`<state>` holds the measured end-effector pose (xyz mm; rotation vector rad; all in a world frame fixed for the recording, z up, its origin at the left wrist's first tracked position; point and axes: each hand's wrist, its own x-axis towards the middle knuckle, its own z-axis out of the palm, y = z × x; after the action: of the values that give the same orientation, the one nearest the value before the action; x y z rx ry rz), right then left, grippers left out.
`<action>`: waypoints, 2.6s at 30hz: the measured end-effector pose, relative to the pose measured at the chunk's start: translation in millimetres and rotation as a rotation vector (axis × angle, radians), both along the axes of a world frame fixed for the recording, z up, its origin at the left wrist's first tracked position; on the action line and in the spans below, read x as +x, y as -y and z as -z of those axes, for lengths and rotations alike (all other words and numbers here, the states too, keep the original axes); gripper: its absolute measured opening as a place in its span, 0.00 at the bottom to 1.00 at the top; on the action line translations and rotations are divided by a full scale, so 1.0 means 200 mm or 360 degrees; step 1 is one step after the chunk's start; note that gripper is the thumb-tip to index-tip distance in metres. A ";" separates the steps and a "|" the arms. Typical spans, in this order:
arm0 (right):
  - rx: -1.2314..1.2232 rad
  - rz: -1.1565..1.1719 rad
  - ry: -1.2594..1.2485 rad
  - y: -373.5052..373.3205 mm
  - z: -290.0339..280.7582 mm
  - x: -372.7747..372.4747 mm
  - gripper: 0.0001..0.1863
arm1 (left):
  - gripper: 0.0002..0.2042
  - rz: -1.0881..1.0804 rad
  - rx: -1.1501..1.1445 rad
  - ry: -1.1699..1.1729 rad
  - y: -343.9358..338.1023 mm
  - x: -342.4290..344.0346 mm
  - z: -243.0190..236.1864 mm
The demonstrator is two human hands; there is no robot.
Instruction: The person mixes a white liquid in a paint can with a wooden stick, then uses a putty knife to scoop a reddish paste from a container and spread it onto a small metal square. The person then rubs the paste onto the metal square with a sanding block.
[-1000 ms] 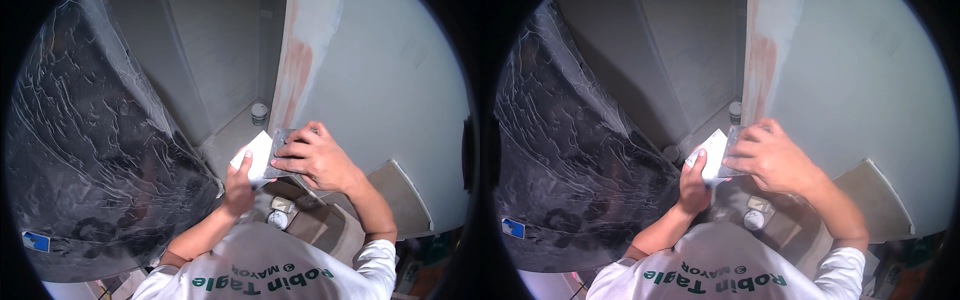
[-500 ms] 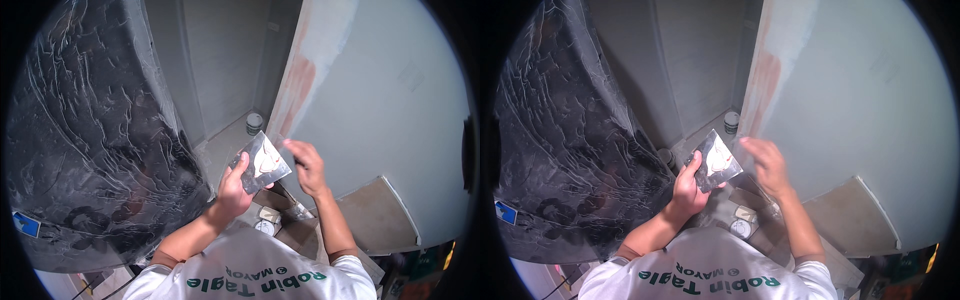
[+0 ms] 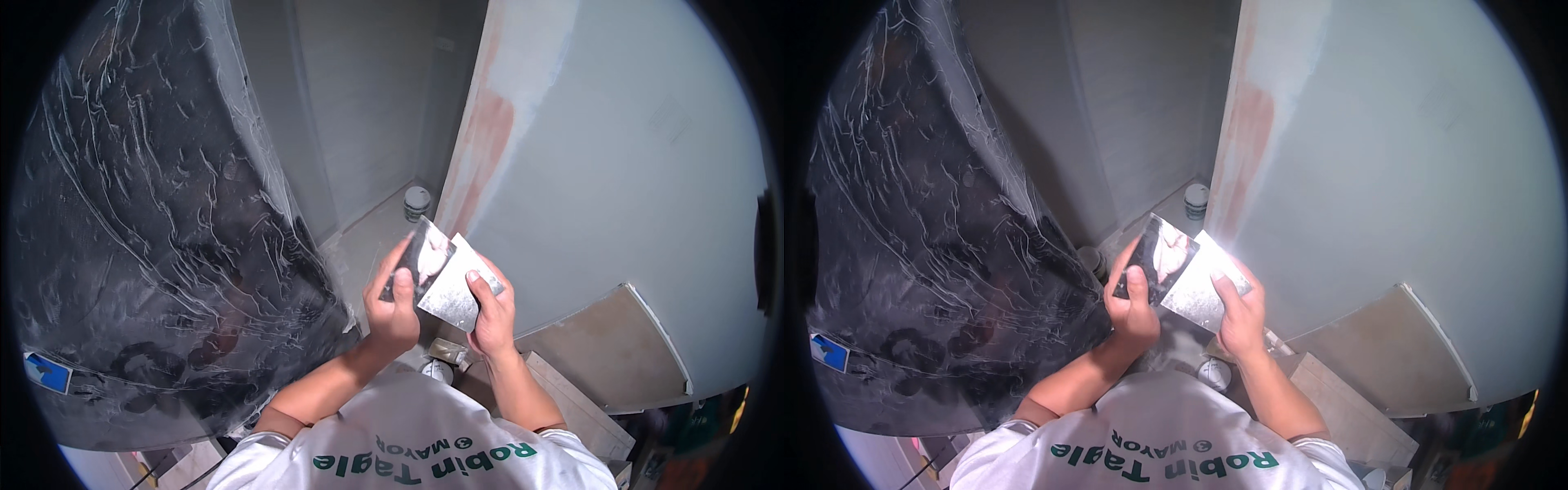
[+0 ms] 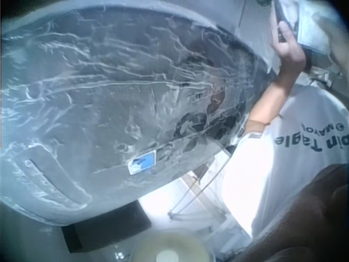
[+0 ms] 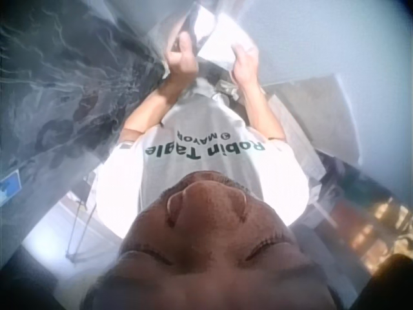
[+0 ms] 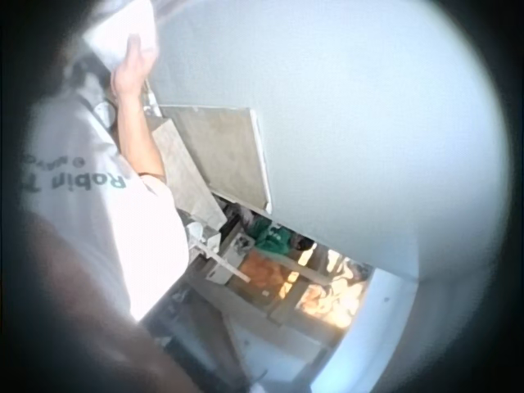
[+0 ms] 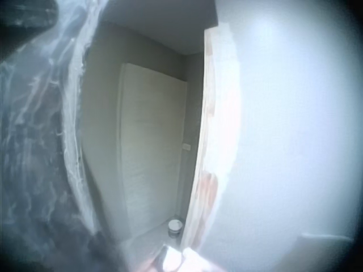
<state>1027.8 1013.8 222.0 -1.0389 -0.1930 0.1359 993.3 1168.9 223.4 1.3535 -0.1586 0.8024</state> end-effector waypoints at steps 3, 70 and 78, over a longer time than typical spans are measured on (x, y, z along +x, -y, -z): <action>-0.0034 0.0029 0.0025 0.03 -0.01 0.04 0.22 | 0.24 -0.0020 -0.0163 0.0007 0.02 -0.02 -0.02; -0.2184 -0.0088 0.2352 0.11 -0.55 0.30 0.22 | 0.17 0.0694 -0.0923 -0.0722 -0.11 0.02 -0.10; -0.2189 -0.0151 0.2373 0.06 -0.57 0.31 0.18 | 0.17 0.0642 -0.0924 -0.0746 -0.10 0.04 -0.06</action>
<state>1089.7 1001.2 336.2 -2.3332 -1.6708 -0.5513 1000.5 1188.2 235.2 0.8790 0.1604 0.1507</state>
